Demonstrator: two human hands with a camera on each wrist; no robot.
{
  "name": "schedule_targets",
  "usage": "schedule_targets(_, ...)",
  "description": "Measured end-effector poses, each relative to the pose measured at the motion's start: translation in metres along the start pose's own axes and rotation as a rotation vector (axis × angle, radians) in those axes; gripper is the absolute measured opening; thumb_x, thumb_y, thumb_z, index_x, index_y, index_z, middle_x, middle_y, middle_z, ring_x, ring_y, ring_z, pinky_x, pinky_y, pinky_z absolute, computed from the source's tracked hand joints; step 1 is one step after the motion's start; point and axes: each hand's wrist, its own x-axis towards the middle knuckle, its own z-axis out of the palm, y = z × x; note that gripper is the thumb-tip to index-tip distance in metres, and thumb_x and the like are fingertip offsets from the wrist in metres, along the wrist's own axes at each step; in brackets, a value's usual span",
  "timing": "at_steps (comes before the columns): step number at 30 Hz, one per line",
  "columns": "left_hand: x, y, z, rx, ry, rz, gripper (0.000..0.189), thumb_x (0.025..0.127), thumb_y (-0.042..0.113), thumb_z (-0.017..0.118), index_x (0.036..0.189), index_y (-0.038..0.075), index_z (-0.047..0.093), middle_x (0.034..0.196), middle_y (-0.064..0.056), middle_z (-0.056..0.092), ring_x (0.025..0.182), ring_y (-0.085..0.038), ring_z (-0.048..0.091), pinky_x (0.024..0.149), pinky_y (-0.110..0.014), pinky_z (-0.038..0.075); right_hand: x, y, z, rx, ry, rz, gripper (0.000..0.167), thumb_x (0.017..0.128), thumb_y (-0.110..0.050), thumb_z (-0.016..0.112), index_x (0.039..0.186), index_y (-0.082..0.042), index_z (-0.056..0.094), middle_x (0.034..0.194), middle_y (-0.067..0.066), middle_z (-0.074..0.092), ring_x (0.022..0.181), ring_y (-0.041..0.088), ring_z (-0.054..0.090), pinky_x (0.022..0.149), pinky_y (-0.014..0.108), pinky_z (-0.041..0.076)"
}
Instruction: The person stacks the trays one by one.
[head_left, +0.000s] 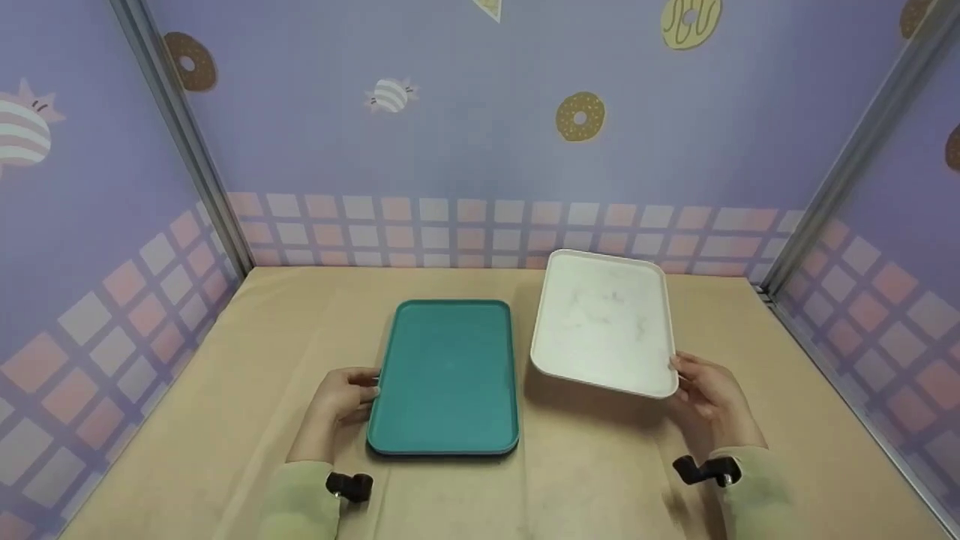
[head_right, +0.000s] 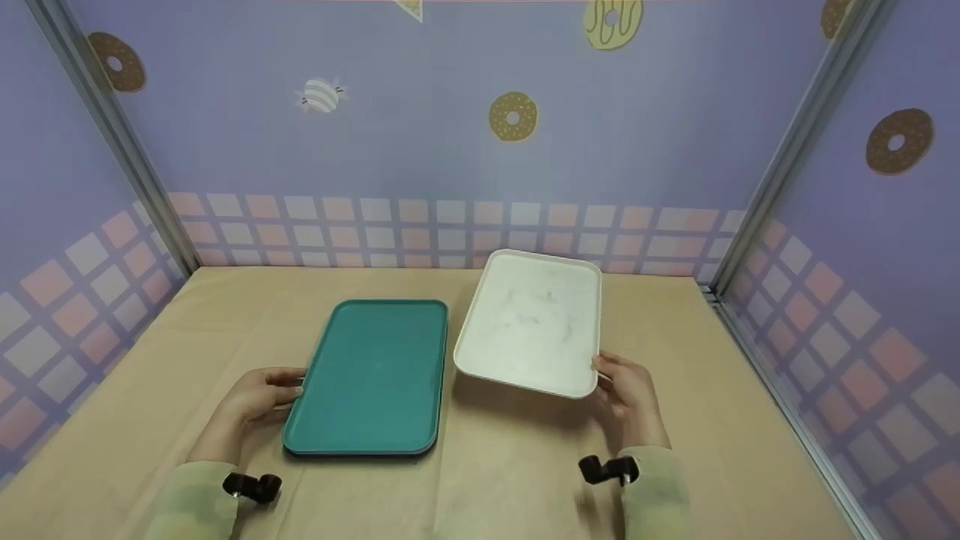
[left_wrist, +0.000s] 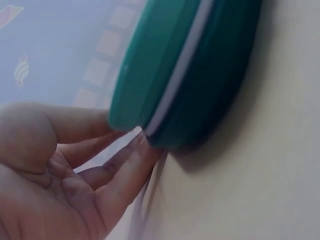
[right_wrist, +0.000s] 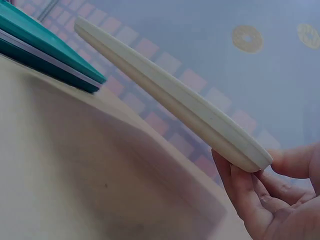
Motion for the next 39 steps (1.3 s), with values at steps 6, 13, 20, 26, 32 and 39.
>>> schedule_targets(6,-0.004,0.008,0.004,0.043,0.031,-0.002,0.044,0.102,-0.002,0.054,0.146,-0.006,0.052,0.139,-0.031,0.056,0.119,-0.04,0.064,0.094,-0.046,0.059,0.001,0.004,0.019,-0.023,-0.021,-0.009,0.018,0.106,-0.009,0.055,0.121,-0.008,0.065,0.094,-0.006,0.073,0.086,0.006,0.068,0.073,0.019,0.058)
schedule_targets(13,-0.009,0.028,0.016,0.071,0.157,0.11,0.042,0.103,0.004,0.053,0.144,-0.005,0.054,0.139,-0.028,0.057,0.129,-0.043,0.056,0.105,-0.051,0.052,0.001,0.009,0.042,-0.036,-0.054,-0.009,0.017,0.107,-0.007,0.052,0.119,-0.005,0.064,0.091,-0.005,0.072,0.08,0.005,0.067,0.067,0.016,0.054)
schedule_targets(20,-0.017,0.041,0.037,0.018,0.182,0.249,0.034,0.104,0.006,0.058,0.135,-0.004,0.062,0.13,-0.025,0.065,0.118,-0.038,0.066,0.1,-0.046,0.057,-0.003,0.015,0.069,-0.02,-0.098,0.013,0.024,0.106,-0.006,0.053,0.128,0.004,0.055,0.09,-0.004,0.073,0.08,0.006,0.071,0.072,0.02,0.06)
schedule_targets(26,-0.019,0.044,0.058,-0.248,0.024,0.208,0.042,0.107,0.011,0.056,0.146,-0.004,0.054,0.137,-0.027,0.062,0.111,-0.034,0.073,0.09,-0.039,0.062,-0.008,0.026,0.093,-0.019,-0.135,0.026,0.017,0.106,-0.004,0.052,0.12,0.003,0.057,0.087,-0.003,0.073,0.079,0.006,0.072,0.072,0.021,0.06)
schedule_targets(32,-0.016,0.043,0.066,-0.285,0.005,0.177,0.043,0.105,0.014,0.06,0.145,-0.001,0.056,0.136,-0.024,0.065,0.106,-0.028,0.074,0.079,-0.033,0.064,-0.014,0.037,0.119,-0.006,-0.183,0.052,0.029,0.106,-0.004,0.051,0.131,0.009,0.046,0.088,-0.003,0.072,0.079,0.005,0.072,0.073,0.022,0.061)
schedule_targets(39,-0.014,0.042,0.049,-0.253,0.067,0.155,0.038,0.1,0.007,0.066,0.136,-0.004,0.064,0.123,-0.022,0.069,0.09,-0.017,0.071,0.067,-0.032,0.062,-0.02,0.044,0.147,-0.015,-0.185,0.028,0.046,0.104,-0.002,0.053,0.143,0.018,0.038,0.093,0.0,0.071,0.083,0.006,0.072,0.076,0.022,0.061)
